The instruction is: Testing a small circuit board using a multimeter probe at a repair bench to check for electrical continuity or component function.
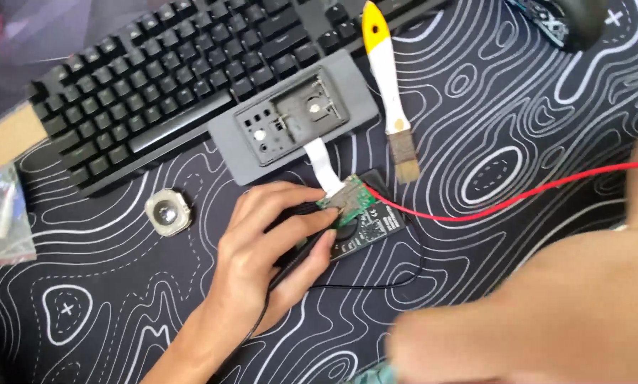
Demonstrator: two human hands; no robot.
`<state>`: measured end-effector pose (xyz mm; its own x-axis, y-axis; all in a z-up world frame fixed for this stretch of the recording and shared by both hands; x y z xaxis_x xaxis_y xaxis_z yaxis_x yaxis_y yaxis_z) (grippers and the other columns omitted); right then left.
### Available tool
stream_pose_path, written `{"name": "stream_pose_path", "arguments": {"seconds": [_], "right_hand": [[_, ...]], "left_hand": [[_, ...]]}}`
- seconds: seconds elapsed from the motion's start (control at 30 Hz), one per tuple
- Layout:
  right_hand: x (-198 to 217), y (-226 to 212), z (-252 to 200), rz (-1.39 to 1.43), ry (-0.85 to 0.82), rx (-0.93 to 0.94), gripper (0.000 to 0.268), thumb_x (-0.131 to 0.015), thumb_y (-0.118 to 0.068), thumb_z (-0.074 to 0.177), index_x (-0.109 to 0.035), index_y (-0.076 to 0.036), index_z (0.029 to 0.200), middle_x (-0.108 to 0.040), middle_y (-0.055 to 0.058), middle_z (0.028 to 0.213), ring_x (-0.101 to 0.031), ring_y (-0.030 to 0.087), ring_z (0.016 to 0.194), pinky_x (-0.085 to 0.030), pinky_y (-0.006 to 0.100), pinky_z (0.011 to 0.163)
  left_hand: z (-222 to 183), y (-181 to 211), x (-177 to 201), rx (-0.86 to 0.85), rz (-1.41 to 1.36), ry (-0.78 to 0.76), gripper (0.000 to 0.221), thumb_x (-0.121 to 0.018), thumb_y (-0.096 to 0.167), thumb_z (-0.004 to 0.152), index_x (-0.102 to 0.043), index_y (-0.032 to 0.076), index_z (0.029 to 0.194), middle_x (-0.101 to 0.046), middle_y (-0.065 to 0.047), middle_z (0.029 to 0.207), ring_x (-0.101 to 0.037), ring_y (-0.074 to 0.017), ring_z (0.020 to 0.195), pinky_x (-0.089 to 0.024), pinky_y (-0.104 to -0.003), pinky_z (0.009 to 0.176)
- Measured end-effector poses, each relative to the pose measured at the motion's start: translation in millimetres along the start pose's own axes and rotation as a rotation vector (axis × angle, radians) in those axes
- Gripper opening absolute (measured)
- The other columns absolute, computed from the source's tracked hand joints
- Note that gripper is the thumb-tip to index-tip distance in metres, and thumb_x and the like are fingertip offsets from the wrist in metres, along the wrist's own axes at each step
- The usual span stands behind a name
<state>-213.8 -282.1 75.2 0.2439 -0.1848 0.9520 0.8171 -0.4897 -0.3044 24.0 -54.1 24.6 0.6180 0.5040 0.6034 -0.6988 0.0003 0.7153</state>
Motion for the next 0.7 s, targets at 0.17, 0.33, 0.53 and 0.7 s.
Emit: {"name": "stream_pose_path", "arguments": {"seconds": [0.17, 0.33, 0.53, 0.7], "right_hand": [[23, 39, 114, 0.032, 0.173, -0.025, 0.028, -0.059, -0.021, 0.106, -0.052, -0.018, 0.079, -0.041, -0.004, 0.085, -0.036, 0.019, 0.069, -0.03, 0.033, 0.048], [32, 103, 115, 0.213, 0.444, -0.184, 0.027, -0.083, -0.023, 0.097, -0.061, -0.018, 0.084, -0.048, -0.001, 0.073, -0.04, 0.023, 0.062, -0.039, 0.042, 0.068], [7, 135, 118, 0.359, 0.572, -0.167, 0.012, -0.074, -0.001, 0.103, -0.075, 0.007, 0.113, -0.078, 0.014, 0.096, -0.072, 0.026, 0.079, -0.062, 0.036, 0.078], [-7, 135, 116, 0.428, 0.567, -0.157, 0.016, -0.072, -0.001, 0.105, -0.075, 0.009, 0.117, -0.078, 0.015, 0.096, -0.074, 0.025, 0.08, -0.061, 0.036, 0.077]], "left_hand": [[-3, 0, 0, -0.02, -0.007, 0.006, 0.014, -0.076, 0.01, 0.109, -0.08, 0.0, 0.119, -0.076, -0.019, 0.13, -0.072, -0.0397, 0.12, -0.056, -0.052, 0.109], [-6, -1, -1, -0.028, -0.014, 0.02, 0.015, -0.076, 0.011, 0.11, -0.079, -0.001, 0.12, -0.075, -0.019, 0.131, -0.07, -0.0405, 0.121, -0.055, -0.053, 0.106], [-9, -4, -3, -0.034, -0.014, 0.038, 0.016, -0.078, 0.012, 0.11, -0.079, 0.0, 0.121, -0.074, -0.019, 0.133, -0.069, -0.0411, 0.122, -0.054, -0.053, 0.106], [-10, -5, -6, -0.038, -0.003, 0.051, 0.016, -0.078, 0.012, 0.11, -0.079, 0.0, 0.121, -0.074, -0.019, 0.132, -0.069, -0.0408, 0.122, -0.054, -0.053, 0.106]]}}
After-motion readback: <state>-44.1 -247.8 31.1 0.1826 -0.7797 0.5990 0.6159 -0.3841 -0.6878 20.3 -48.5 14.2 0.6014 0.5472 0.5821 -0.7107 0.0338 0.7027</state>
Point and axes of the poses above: each hand's wrist, its own z-axis towards the middle knuckle, its own x-axis out of the back of the hand, y = z × x, the point moved 6 cm from there along z, towards the middle knuckle
